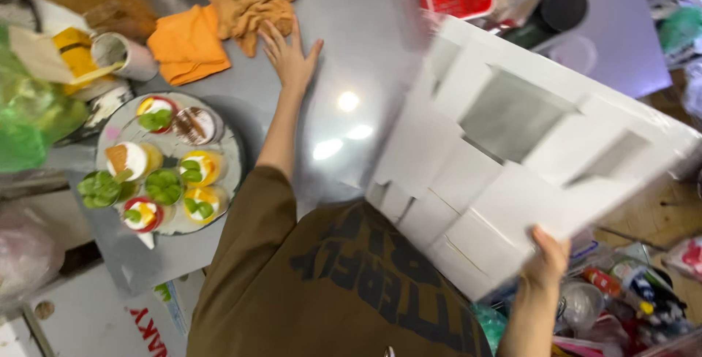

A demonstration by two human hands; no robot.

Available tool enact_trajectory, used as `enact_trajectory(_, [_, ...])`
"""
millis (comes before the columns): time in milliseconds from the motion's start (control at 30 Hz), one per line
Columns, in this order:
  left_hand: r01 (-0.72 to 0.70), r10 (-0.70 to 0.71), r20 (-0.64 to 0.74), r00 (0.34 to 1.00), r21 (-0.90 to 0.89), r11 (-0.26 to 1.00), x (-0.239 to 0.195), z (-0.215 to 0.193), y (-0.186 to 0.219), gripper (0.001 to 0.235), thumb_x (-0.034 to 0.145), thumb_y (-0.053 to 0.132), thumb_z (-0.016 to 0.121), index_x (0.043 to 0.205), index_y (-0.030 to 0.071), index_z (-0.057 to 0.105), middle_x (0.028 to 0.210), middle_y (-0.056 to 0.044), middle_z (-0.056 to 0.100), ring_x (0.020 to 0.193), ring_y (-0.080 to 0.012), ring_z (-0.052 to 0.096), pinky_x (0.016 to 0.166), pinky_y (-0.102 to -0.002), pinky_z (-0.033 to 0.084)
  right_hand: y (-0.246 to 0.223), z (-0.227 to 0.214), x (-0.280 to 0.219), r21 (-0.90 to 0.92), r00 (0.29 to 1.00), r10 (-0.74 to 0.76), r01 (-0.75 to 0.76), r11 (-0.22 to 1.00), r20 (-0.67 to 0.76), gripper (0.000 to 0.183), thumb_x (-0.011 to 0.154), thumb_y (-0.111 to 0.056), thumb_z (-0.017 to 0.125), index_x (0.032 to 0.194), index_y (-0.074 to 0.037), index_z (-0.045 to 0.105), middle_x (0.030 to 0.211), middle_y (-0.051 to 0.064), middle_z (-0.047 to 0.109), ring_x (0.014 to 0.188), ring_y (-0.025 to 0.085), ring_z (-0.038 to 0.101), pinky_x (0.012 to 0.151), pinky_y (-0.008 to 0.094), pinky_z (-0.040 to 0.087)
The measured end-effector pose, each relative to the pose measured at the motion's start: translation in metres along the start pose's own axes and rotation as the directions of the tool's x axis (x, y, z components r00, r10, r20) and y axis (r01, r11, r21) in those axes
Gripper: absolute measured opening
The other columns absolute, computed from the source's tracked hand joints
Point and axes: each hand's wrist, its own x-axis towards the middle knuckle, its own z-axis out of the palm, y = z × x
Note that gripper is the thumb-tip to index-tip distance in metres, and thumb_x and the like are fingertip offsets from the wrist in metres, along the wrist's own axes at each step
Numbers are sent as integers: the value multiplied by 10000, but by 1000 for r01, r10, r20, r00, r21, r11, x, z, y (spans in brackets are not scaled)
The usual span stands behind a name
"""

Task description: The person wipes a stainless steel countertop with a cloth, then unpacks flat-packed white cardboard boxes from a plastic bag. They fold the boxes into shape and place them on the counter.

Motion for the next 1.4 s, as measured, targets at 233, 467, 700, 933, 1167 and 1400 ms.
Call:
enact_trajectory(233, [429, 447, 439, 780, -894, 129, -130, -20, 86, 757, 960, 607, 622, 1375, -25, 603, 1255, -128, 677, 1136, -195, 638, 983, -370, 514, 36, 66, 69, 321, 950, 163, -247, 914, 267, 592, 864, -240, 645, 1373, 47, 553, 1274, 154, 689, 1170, 287, 680, 1068, 401, 522])
enact_trajectory(467, [105, 328, 280, 902, -880, 464, -152, -168, 120, 416, 878, 178, 853, 1202, -6, 670, 1060, -51, 738, 937, -144, 691, 850, -310, 587, 5, 140, 125, -158, 827, -60, 178, 971, 560, 439, 962, -197, 761, 1261, 85, 607, 1193, 213, 677, 1074, 257, 659, 966, 392, 540])
enact_trajectory(700, [-339, 433, -8, 901, -636, 693, -184, -206, 79, 192, 924, 102, 631, 1021, 109, 796, 1266, -93, 755, 1364, -308, 629, 1246, -444, 369, -19, 198, 113, -101, 374, -235, 691, 715, 897, 334, 1004, -143, 542, 1271, -70, 727, 1417, 111, 660, 1445, 304, 529, 1279, 474, 303])
enact_trajectory(933, [-225, 209, -85, 974, -346, 911, -234, -116, 25, 279, 982, 78, 654, 1224, 146, 774, 1481, -155, 605, 1443, -349, 479, 1211, -466, 333, 41, 219, 110, -114, 259, -203, 837, 535, 944, 375, 1000, -63, 543, 1331, -122, 710, 1443, 129, 632, 1451, 339, 503, 1267, 470, 332])
enact_trajectory(1167, [-215, 215, -11, 977, -61, 975, -256, -104, -18, 516, 844, -86, 549, 1307, 99, 684, 1461, -146, 612, 1323, -361, 570, 1097, -460, 490, 95, 196, 139, -126, 96, 122, 956, 265, 988, 693, 794, 155, 571, 1422, -134, 626, 1567, 126, 508, 1497, 351, 391, 1228, 490, 333])
enact_trajectory(1400, [-153, 117, 552, 826, 20, 988, -293, -30, 57, 617, 801, 510, 814, 1118, 20, 617, 1091, -167, 640, 1074, -345, 607, 906, -456, 499, 129, 227, 146, -200, 158, 161, 933, 298, 974, 697, 864, -3, 671, 1522, -186, 531, 1680, 166, 325, 1569, 382, 241, 1230, 646, 253])
